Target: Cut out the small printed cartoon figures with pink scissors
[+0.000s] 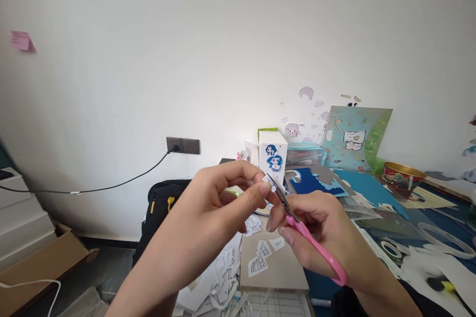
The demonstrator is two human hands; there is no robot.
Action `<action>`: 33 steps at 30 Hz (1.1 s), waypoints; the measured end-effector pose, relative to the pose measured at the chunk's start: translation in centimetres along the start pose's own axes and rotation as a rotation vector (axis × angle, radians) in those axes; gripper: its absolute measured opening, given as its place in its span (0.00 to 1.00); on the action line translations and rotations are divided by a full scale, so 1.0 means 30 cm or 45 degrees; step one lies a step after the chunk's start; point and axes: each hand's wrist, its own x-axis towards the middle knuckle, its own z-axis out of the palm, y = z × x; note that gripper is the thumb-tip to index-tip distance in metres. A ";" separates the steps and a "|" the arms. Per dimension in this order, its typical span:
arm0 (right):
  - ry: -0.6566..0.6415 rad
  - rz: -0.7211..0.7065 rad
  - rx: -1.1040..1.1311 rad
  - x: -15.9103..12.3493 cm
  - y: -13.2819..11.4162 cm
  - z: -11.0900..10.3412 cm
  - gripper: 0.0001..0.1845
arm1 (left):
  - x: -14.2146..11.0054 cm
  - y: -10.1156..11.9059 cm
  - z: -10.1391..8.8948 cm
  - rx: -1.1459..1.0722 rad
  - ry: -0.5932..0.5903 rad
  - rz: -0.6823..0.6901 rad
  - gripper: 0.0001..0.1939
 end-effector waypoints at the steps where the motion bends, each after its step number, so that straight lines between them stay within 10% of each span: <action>1: -0.005 -0.001 -0.004 0.000 0.001 -0.001 0.14 | 0.001 0.000 0.000 0.005 -0.007 0.002 0.09; 33: -0.045 0.047 0.013 -0.006 0.007 -0.009 0.12 | 0.003 -0.017 -0.011 -0.066 -0.067 -0.050 0.10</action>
